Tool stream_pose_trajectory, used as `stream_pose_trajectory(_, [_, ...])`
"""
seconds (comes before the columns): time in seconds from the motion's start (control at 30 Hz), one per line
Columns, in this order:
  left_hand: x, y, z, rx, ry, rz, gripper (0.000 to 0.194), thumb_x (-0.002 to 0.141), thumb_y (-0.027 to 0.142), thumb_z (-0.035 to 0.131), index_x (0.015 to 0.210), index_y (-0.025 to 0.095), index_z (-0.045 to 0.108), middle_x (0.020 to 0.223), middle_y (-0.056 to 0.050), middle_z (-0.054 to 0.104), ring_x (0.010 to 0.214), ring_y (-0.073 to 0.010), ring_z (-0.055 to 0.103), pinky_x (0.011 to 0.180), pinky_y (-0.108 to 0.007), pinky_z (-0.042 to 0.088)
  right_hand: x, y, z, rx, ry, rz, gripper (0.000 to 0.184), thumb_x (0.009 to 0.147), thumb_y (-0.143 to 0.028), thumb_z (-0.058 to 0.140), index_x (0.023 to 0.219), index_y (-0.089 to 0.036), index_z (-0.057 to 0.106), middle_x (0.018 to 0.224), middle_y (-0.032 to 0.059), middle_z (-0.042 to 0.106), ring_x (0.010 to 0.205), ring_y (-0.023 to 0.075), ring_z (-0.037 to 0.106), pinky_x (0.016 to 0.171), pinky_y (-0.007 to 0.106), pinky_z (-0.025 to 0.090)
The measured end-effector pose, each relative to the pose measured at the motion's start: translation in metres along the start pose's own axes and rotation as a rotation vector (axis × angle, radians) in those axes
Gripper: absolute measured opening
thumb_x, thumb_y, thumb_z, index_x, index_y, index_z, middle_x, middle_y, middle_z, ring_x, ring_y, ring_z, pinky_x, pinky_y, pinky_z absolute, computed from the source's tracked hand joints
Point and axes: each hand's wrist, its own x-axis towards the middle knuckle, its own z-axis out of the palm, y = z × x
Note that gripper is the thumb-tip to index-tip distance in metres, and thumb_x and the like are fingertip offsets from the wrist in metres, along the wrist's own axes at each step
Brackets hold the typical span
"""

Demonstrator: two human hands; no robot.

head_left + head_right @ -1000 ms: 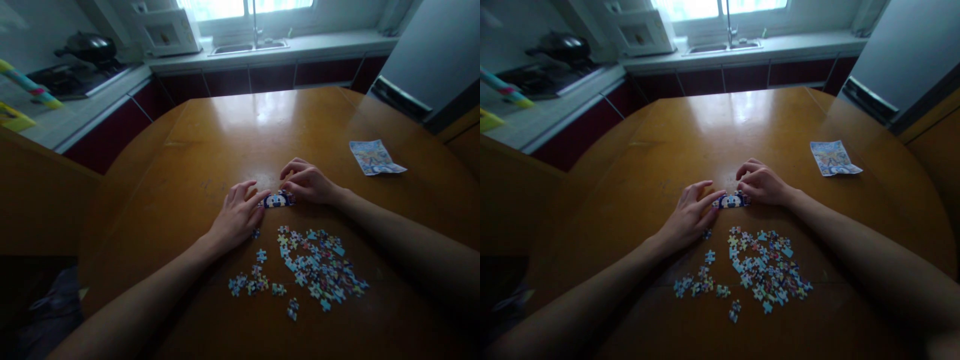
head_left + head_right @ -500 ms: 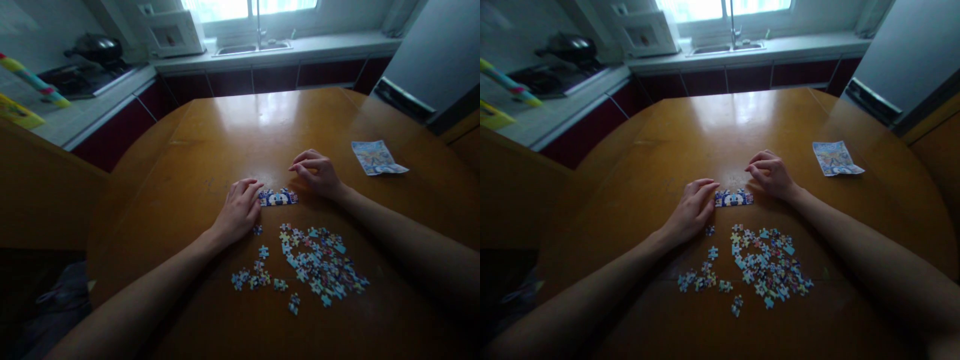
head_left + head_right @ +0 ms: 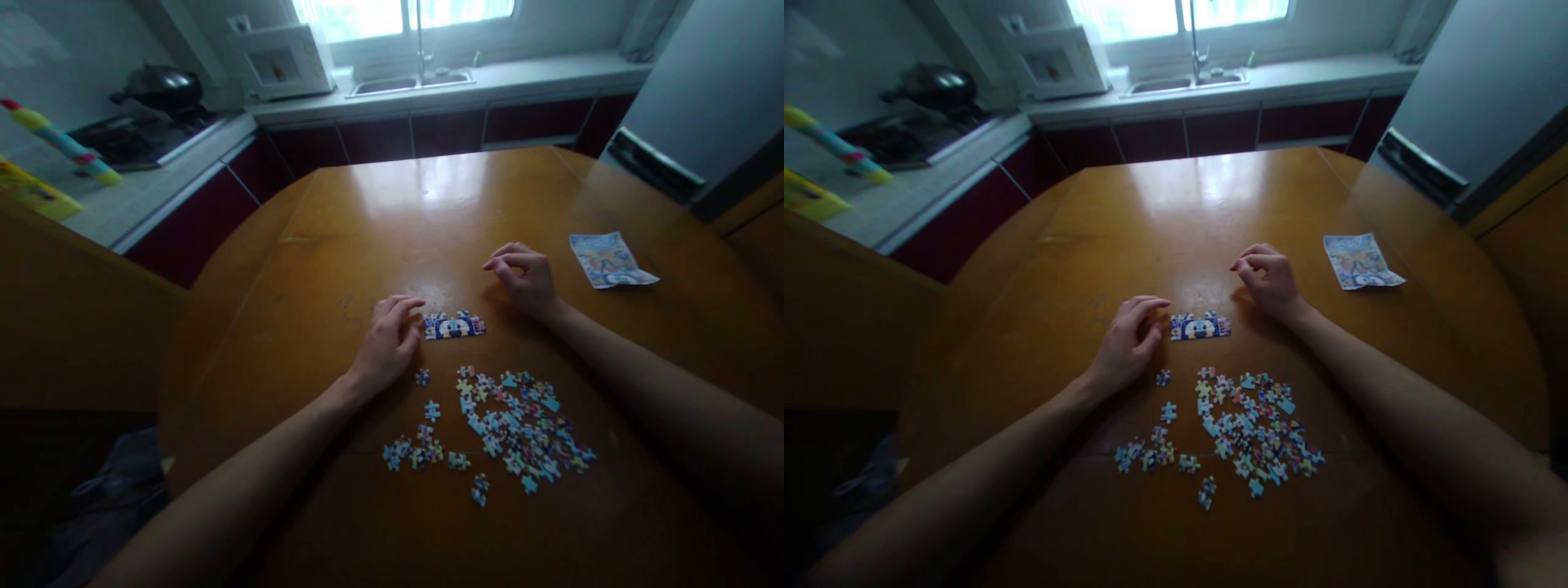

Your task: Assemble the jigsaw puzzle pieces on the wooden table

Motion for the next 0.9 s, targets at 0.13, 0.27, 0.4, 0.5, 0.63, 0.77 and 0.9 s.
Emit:
stream_pose_trajectory(0.13, [0.001,0.003,-0.001,-0.011,-0.002,-0.016,0.034,0.087,0.006,0.054,0.118,0.019,0.062,0.117,-0.008,0.065,0.114,-0.0236,0.057,0.102,-0.046,0.049,0.002,0.0,-0.001,0.032,0.078,0.078,0.026,0.09,-0.028,0.058,0.071,-0.021,0.075,0.078,0.0053,0.07,0.077,0.0208,0.065,0.073,0.038,0.05])
stream_pose_trajectory(0.27, [0.0,0.001,-0.002,-0.04,0.003,-0.033,0.031,0.089,0.008,0.054,0.116,0.019,0.063,0.114,-0.008,0.067,0.11,-0.0232,0.059,0.099,-0.044,0.05,0.003,0.006,0.0,0.1,0.175,0.206,0.025,0.087,-0.028,0.058,0.069,-0.02,0.074,0.076,0.0045,0.071,0.074,0.0186,0.065,0.071,0.035,0.049])
stream_pose_trajectory(0.4, [0.0,-0.004,-0.001,-0.063,0.007,-0.043,0.028,0.09,0.009,0.054,0.114,0.019,0.065,0.113,-0.007,0.068,0.11,-0.0237,0.06,0.099,-0.043,0.049,0.003,0.016,-0.002,0.214,0.317,0.373,0.022,0.083,-0.027,0.058,0.071,-0.019,0.074,0.075,0.0037,0.071,0.068,0.0155,0.06,0.062,0.029,0.045])
stream_pose_trajectory(0.5, [0.0,-0.007,0.0,-0.075,0.011,-0.051,0.026,0.091,0.011,0.054,0.113,0.019,0.065,0.113,-0.008,0.068,0.109,-0.0238,0.061,0.098,-0.042,0.05,0.0,0.02,-0.006,0.379,0.39,0.475,0.019,0.081,-0.03,0.06,0.074,-0.02,0.074,0.078,0.0035,0.07,0.067,0.0136,0.057,0.057,0.025,0.042])
stream_pose_trajectory(0.63, [0.0,-0.009,0.0,-0.088,0.012,-0.07,0.025,0.091,0.013,0.054,0.111,0.019,0.066,0.111,-0.007,0.069,0.107,-0.0242,0.063,0.097,-0.042,0.051,-0.012,0.014,-0.016,0.525,0.386,0.552,0.021,0.082,-0.037,0.061,0.075,-0.021,0.072,0.082,0.0038,0.069,0.071,0.0132,0.057,0.057,0.024,0.043])
stream_pose_trajectory(0.77, [0.001,-0.01,0.0,-0.103,0.003,-0.082,0.024,0.09,0.015,0.054,0.111,0.019,0.066,0.109,-0.008,0.07,0.105,-0.0243,0.064,0.096,-0.042,0.051,-0.033,0.0,-0.03,0.579,0.397,0.579,0.024,0.082,-0.04,0.062,0.073,-0.021,0.073,0.083,0.0042,0.068,0.072,0.013,0.057,0.058,0.023,0.043])
stream_pose_trajectory(0.9, [0.001,-0.011,-0.001,-0.121,0.0,-0.099,0.023,0.09,0.017,0.053,0.109,0.018,0.067,0.109,-0.008,0.07,0.103,-0.0238,0.065,0.095,-0.041,0.051,-0.054,-0.011,-0.043,0.584,0.405,0.598,0.023,0.083,-0.039,0.063,0.072,-0.021,0.074,0.083,0.0041,0.068,0.072,0.0132,0.056,0.059,0.024,0.043])
